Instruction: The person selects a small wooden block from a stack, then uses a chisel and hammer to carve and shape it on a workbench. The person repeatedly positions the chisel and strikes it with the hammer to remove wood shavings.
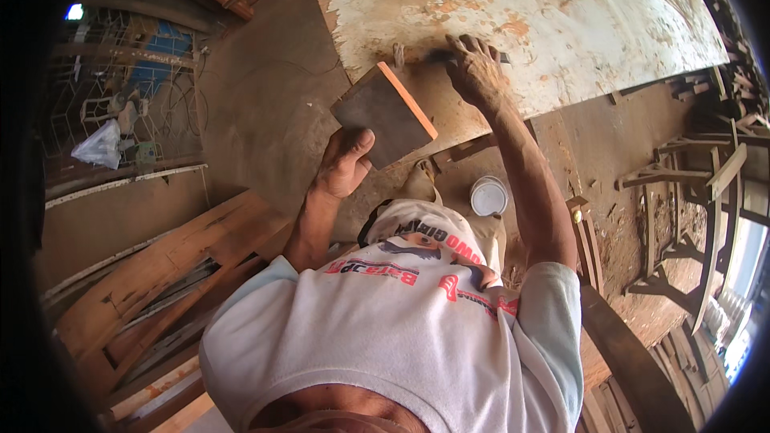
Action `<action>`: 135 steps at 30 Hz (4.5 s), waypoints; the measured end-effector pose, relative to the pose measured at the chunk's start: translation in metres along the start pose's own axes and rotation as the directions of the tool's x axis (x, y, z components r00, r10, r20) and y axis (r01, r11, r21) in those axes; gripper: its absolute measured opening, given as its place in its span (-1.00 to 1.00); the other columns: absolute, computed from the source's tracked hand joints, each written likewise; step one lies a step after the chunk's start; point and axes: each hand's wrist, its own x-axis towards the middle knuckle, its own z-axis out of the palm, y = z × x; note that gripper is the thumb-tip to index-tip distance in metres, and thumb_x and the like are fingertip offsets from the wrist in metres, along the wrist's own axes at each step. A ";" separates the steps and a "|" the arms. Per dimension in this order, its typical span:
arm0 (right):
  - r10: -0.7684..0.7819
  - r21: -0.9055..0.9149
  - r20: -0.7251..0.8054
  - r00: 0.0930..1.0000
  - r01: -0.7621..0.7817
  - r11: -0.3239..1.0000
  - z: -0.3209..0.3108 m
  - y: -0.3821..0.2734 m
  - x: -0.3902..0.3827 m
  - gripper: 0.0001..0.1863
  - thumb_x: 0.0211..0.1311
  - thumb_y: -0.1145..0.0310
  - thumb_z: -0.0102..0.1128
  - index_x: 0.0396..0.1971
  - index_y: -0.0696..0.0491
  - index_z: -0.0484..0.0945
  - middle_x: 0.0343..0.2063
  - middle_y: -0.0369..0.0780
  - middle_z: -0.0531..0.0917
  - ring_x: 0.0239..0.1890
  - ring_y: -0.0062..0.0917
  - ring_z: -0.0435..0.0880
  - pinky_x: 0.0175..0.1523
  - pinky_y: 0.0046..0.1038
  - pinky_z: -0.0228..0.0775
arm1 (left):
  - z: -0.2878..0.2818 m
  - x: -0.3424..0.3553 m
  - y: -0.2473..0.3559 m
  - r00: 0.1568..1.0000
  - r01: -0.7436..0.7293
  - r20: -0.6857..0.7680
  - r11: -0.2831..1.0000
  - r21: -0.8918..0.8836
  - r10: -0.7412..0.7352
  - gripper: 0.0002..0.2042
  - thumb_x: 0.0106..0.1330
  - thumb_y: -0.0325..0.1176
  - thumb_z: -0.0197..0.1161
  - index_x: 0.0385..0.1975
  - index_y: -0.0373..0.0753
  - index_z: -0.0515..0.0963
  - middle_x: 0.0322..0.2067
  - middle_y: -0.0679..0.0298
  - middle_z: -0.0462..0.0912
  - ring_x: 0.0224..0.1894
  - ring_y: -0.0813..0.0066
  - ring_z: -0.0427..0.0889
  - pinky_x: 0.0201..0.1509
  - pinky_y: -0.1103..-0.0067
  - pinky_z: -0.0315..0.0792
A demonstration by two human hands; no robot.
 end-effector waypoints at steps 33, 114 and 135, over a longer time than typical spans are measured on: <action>0.091 0.704 -0.239 0.967 0.108 0.702 -0.273 0.175 -0.189 -0.59 0.42 0.08 0.42 -0.08 0.17 0.66 -0.24 -0.15 0.80 -0.15 -0.54 0.74 -0.08 -0.45 0.57 | 0.224 0.082 -0.275 0.793 -0.164 -0.211 0.534 0.829 0.571 -0.66 0.43 -0.14 0.39 -0.12 -0.33 0.61 -0.29 0.03 0.73 -0.23 0.15 0.72 -0.12 0.32 0.56; -0.364 0.816 0.061 0.929 0.164 0.554 -0.223 0.203 -0.087 -0.61 0.33 0.12 0.50 -0.09 0.14 0.70 -0.31 -0.19 0.82 -0.24 -0.58 0.78 -0.10 -0.41 0.62 | 0.253 0.115 -0.310 0.606 -0.177 -0.488 0.704 0.688 0.629 -0.67 0.43 -0.40 0.41 0.12 -0.34 0.56 -0.07 0.20 0.69 -0.04 0.47 0.65 0.08 0.50 0.55; -0.494 0.753 0.282 0.823 0.129 0.645 -0.251 0.185 -0.065 -0.51 0.27 0.08 0.55 -0.08 0.22 0.69 -0.37 -0.20 0.77 -0.32 -0.64 0.69 -0.16 -0.44 0.58 | 0.326 0.145 -0.212 0.606 0.235 -0.399 0.324 0.916 0.688 -0.75 0.42 -0.24 0.33 -0.05 -0.24 0.70 -0.13 -0.05 0.76 -0.05 -0.06 0.73 0.06 0.21 0.56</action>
